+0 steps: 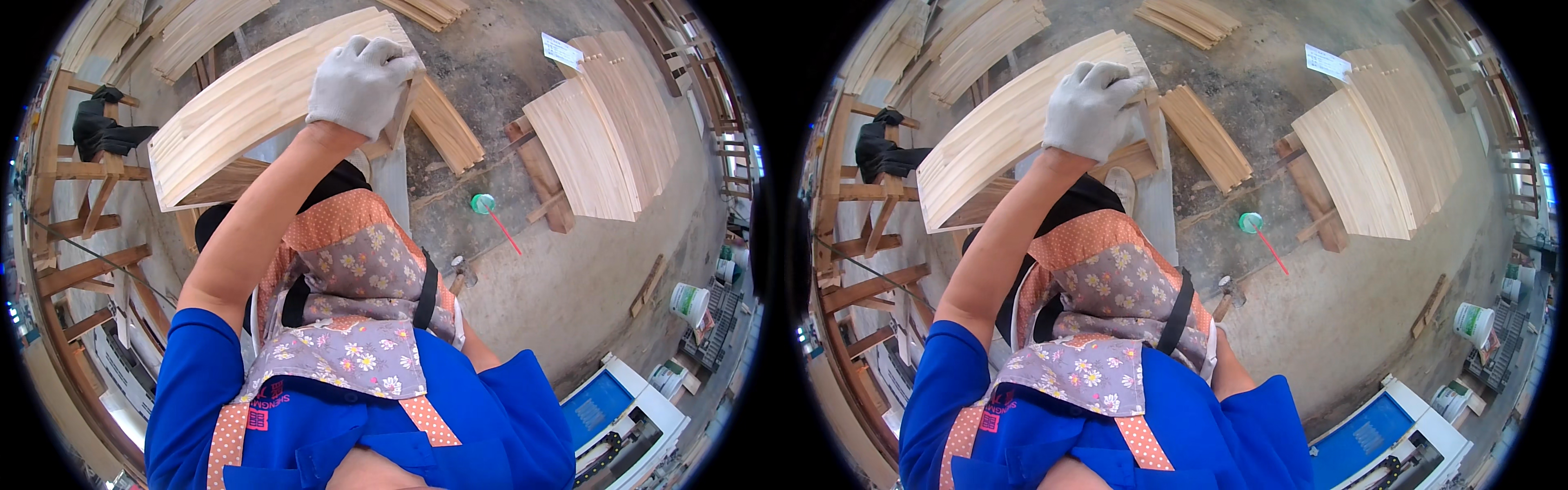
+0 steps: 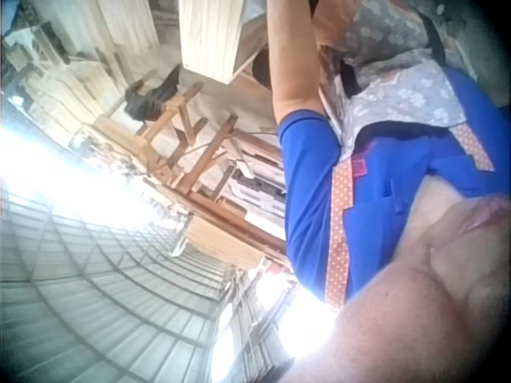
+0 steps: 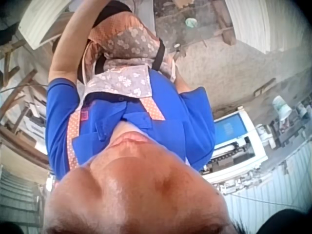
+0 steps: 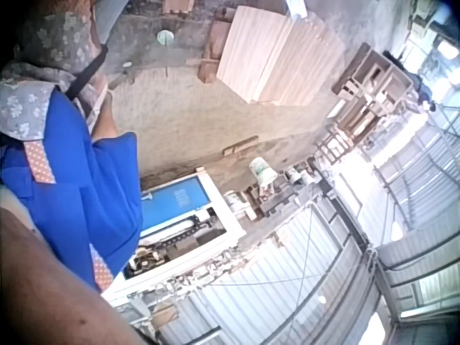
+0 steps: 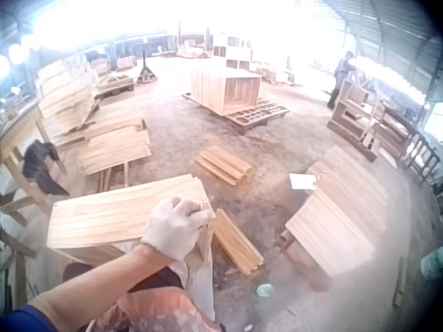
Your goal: The person sits on the floor and uses a wooden mallet to tap and secure joints on a light-colored wooden frame. They repeatedly adjust the position of the frame and strike different sections to ensure the pieces fit tightly together.
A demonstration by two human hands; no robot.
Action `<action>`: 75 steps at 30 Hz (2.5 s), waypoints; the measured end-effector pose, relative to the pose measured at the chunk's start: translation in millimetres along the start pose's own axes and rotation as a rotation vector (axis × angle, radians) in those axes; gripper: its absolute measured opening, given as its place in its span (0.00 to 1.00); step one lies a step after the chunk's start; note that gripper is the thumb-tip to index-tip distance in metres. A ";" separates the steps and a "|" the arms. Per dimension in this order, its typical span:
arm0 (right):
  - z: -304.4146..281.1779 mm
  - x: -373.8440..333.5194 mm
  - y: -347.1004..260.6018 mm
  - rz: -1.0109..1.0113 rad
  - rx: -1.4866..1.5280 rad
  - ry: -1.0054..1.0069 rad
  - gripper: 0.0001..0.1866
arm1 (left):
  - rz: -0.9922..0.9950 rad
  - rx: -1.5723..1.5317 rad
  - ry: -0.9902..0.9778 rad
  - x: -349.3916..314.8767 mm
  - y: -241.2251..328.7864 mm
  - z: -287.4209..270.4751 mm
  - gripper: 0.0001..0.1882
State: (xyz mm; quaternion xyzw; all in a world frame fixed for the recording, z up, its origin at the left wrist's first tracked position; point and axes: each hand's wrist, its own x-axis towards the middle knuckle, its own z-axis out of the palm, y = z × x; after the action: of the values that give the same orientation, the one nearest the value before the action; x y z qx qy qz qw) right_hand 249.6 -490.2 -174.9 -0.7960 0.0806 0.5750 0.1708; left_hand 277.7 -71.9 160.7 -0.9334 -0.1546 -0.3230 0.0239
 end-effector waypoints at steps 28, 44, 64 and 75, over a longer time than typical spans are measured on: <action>-23.6 7.3 -40.5 -0.108 -0.147 0.006 0.25 | -0.228 0.140 -0.285 -32.2 -23.3 -34.8 0.30; -29.4 -2.7 -80.0 -0.207 -0.107 0.043 0.24 | -1.391 -0.825 0.105 -171.8 -224.0 -156.4 0.23; -147.7 -258.3 -160.1 -0.827 0.407 -0.188 0.35 | -1.273 -0.812 0.029 -167.4 -222.9 -130.3 0.19; -136.2 -361.9 -325.9 -1.052 0.192 0.035 0.21 | -1.323 -0.854 0.147 -173.2 -233.1 -107.3 0.22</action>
State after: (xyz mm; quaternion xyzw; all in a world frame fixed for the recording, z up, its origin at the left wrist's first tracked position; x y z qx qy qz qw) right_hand 358.6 -261.8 263.0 -0.7192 -0.2742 0.3886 0.5066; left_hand 14.1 87.0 126.9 -0.5524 -0.5383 -0.3625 -0.5232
